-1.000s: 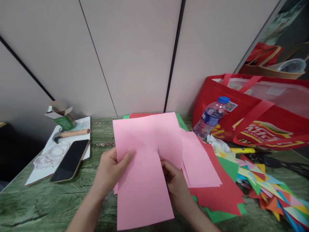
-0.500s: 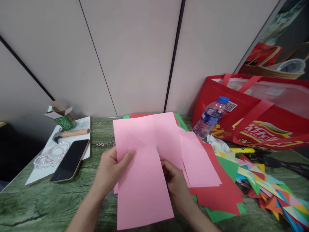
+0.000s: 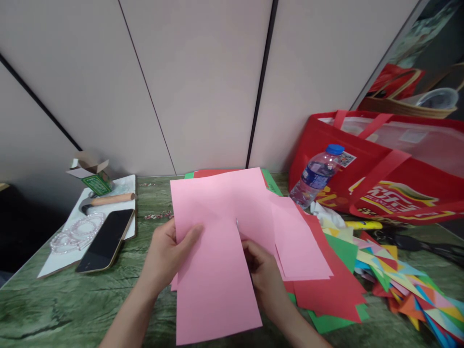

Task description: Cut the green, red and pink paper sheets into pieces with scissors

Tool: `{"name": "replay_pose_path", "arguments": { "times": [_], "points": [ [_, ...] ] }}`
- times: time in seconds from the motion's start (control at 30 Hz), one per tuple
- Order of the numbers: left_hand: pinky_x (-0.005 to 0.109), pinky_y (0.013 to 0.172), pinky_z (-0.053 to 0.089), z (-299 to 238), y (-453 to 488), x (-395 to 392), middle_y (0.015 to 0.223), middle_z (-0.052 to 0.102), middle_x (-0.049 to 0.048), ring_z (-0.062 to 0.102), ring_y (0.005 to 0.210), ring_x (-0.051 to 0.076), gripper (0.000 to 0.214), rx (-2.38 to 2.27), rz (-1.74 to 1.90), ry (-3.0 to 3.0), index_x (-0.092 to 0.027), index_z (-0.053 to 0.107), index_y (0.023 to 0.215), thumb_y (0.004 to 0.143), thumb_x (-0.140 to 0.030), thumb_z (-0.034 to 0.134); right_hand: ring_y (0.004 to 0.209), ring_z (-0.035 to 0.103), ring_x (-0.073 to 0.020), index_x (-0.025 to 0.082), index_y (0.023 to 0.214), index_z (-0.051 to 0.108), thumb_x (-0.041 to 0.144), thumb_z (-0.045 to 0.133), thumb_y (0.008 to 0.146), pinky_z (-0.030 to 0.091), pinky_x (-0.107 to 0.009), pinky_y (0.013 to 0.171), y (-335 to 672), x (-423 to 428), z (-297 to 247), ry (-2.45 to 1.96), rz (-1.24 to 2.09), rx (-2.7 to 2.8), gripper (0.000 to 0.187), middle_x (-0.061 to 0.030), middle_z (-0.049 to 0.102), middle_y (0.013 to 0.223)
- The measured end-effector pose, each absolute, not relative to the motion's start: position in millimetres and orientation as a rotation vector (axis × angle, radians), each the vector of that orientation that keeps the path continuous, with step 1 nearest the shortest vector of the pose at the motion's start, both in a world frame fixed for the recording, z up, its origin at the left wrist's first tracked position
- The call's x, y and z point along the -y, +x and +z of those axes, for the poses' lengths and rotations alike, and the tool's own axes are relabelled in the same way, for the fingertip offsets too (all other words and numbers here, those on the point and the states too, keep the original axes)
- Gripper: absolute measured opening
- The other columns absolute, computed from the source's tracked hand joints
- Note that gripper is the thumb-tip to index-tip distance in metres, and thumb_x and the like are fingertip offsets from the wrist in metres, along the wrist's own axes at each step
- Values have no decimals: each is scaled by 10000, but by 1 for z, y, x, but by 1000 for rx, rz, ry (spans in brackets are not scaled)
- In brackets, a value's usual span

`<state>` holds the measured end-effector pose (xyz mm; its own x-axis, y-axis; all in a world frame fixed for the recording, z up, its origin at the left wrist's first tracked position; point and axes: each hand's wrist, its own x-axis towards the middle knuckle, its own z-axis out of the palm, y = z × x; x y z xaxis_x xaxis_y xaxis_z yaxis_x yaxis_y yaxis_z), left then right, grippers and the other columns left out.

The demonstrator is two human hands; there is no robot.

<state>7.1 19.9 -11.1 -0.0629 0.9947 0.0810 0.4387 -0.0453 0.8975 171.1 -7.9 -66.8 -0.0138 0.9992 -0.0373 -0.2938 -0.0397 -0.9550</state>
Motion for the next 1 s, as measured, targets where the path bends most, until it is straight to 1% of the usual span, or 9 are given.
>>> {"name": "replay_pose_path", "arguments": {
  "times": [0.37,0.53,0.7,0.83,1.0],
  "points": [
    [219,443,411,-12,6,-20,664,608,18,536,537,134,259,-1561,1055,1528,-171,575,703,723,-429,593,610,566,-171,198,661,613,15,594,529,446,-266,547,172,6,-69,-962,1401,944,226,16,640,653],
    [235,446,422,-9,8,-20,671,637,32,565,540,153,259,-1526,1019,1480,-168,580,727,723,-427,593,704,586,-188,196,753,620,11,575,534,459,-280,619,172,6,-69,-925,1390,957,291,-14,672,778],
    [243,460,442,-6,11,-20,693,661,37,585,554,161,244,-1450,935,1432,-167,595,757,729,-410,592,715,583,-169,189,794,607,3,547,567,443,-255,640,173,7,-69,-913,1350,1018,300,-12,665,777],
    [235,475,457,-5,11,-19,718,665,18,587,560,141,227,-1364,910,1309,-181,603,789,727,-400,606,716,578,-163,190,837,598,-25,526,555,442,-257,655,174,7,-71,-928,1329,1036,362,-11,660,797],
    [242,476,470,-3,13,-19,735,671,26,598,561,142,238,-1330,908,1196,-177,602,803,714,-396,626,684,591,-162,194,773,597,-24,533,572,442,-244,608,174,6,-73,-915,1337,1019,304,0,659,747]
  ]
}}
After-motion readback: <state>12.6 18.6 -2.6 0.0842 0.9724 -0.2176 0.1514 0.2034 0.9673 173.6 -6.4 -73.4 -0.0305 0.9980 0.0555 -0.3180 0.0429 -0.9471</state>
